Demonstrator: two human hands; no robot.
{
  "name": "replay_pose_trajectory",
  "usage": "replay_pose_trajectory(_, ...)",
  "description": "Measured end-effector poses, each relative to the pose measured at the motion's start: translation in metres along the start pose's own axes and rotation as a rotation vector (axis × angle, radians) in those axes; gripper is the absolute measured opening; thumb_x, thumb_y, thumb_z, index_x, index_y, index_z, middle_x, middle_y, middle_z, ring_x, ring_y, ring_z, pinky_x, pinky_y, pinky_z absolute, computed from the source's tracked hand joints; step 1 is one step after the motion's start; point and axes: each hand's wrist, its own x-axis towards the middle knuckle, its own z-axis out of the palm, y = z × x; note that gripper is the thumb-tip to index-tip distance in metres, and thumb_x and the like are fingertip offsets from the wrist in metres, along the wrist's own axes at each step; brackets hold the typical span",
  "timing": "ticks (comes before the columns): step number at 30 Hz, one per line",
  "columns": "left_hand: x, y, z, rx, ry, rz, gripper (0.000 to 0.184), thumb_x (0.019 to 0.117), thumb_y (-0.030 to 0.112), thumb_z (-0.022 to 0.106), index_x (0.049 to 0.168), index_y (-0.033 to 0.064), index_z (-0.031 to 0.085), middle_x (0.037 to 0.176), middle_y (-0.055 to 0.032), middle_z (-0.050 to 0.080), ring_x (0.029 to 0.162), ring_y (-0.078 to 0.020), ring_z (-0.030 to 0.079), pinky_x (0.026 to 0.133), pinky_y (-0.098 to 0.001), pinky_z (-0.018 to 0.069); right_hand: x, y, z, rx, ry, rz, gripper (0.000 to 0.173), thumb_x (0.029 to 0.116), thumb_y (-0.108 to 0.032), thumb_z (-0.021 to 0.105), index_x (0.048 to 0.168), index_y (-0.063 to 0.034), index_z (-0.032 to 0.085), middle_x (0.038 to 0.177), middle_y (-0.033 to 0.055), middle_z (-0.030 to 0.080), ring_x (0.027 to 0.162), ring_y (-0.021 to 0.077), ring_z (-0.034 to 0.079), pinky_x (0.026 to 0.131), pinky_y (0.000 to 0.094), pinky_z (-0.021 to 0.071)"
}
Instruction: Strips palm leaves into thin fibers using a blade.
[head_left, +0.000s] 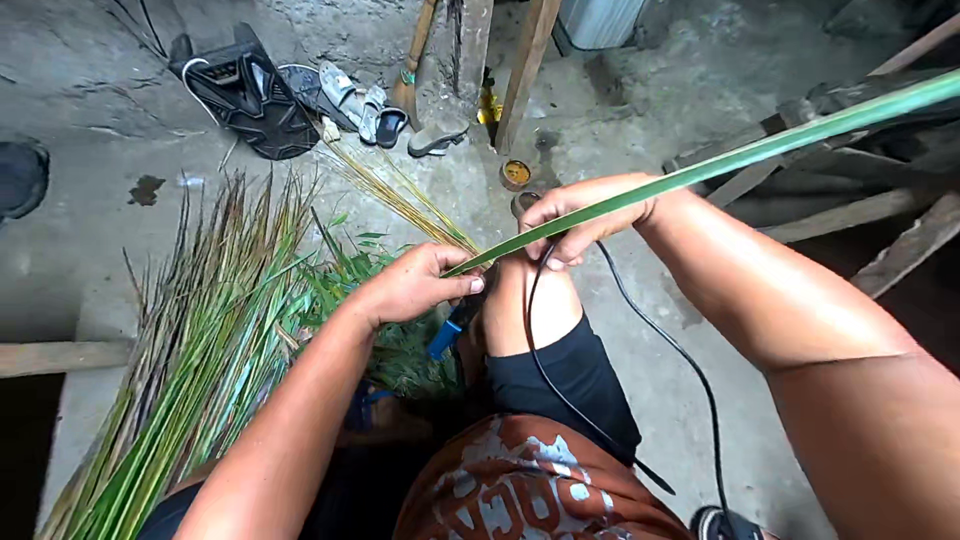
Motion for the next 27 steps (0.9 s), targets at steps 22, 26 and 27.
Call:
replay_pose_trajectory(22,-0.116,0.02,0.0,0.04,0.694,-0.128,0.01,0.0991,0.015,0.066,0.096,0.0104,0.074,0.07,-0.0014,0.064,0.05,-0.0091,0.053,0.044,-0.021,0.0457,0.074,0.057,0.006,-0.036,0.593,0.126,0.024,0.1027,-0.022,0.061,0.113,-0.0026,0.071,0.093,0.0088,0.071,0.079,0.0169,0.069,0.074,0.0377,0.0599)
replay_pose_trajectory(26,-0.134,0.033,0.002,-0.079,0.864,-0.146,0.014,0.1004,0.022,0.065,0.095,0.0108,0.071,0.062,-0.0041,0.058,0.044,-0.0096,0.048,0.039,-0.0203,0.0387,0.068,-0.036,0.051,-0.102,0.641,-0.243,0.03,0.1022,-0.026,0.059,0.122,-0.0059,0.069,0.098,0.0035,0.075,0.084,0.0138,0.073,0.076,0.0323,0.0637)
replay_pose_trajectory(27,-0.136,0.037,0.001,-0.135,0.889,-0.135,0.014,0.1006,0.023,0.065,0.096,0.0109,0.071,0.061,-0.0048,0.057,0.043,-0.0095,0.048,0.038,-0.0199,0.0383,0.075,-0.052,0.074,-0.042,0.587,-0.268,0.034,0.1013,-0.025,0.06,0.128,-0.0053,0.066,0.102,0.0048,0.076,0.087,0.0158,0.074,0.078,0.034,0.0644)
